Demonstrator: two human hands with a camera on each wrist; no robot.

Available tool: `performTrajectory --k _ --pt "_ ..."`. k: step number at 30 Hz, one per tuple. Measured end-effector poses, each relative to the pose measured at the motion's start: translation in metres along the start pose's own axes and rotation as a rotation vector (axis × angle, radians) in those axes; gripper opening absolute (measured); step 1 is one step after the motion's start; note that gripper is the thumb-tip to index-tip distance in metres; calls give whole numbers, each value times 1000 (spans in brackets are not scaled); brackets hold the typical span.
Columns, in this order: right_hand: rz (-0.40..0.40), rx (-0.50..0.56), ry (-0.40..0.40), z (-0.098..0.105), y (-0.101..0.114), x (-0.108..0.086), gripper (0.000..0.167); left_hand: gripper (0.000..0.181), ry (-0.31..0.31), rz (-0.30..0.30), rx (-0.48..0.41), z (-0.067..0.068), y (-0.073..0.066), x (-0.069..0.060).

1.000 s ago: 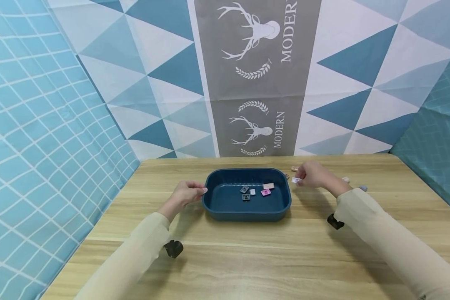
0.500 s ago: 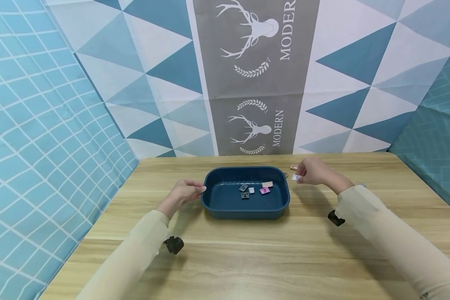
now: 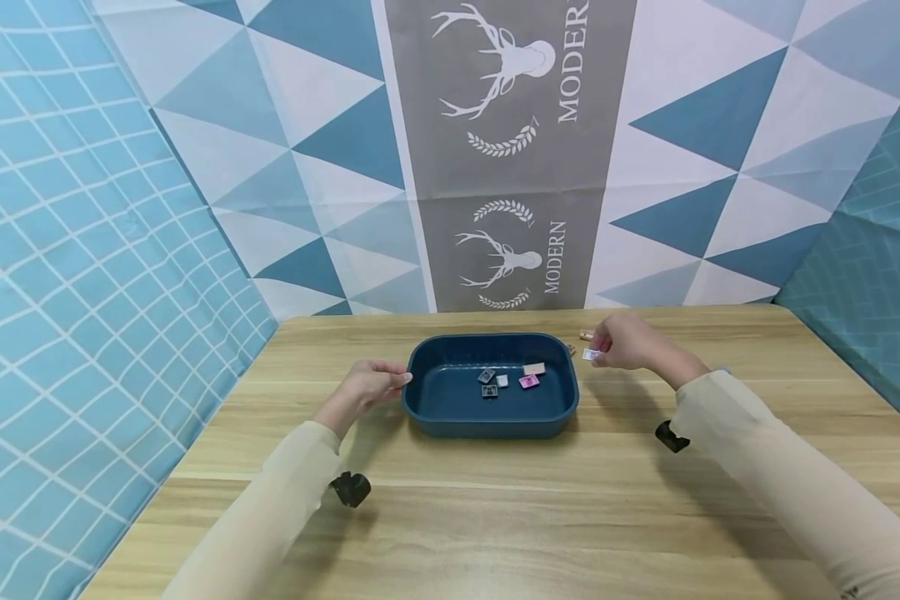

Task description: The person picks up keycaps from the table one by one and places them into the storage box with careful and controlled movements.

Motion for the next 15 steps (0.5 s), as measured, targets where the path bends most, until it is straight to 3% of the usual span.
performTrajectory --k 15 --pt "15 -33 51 6 8 -5 9 30 -12 -7 -9 -1 0 -1"
Point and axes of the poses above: each hand's wrist, its own x-axis towards the middle knuckle, its own z-axis out of the back of the hand, y = z × x, the point moved 7 cm from there along x, towards the middle knuckle, and after that the axes turned 9 degrees about -z, right-handed, at the moved point
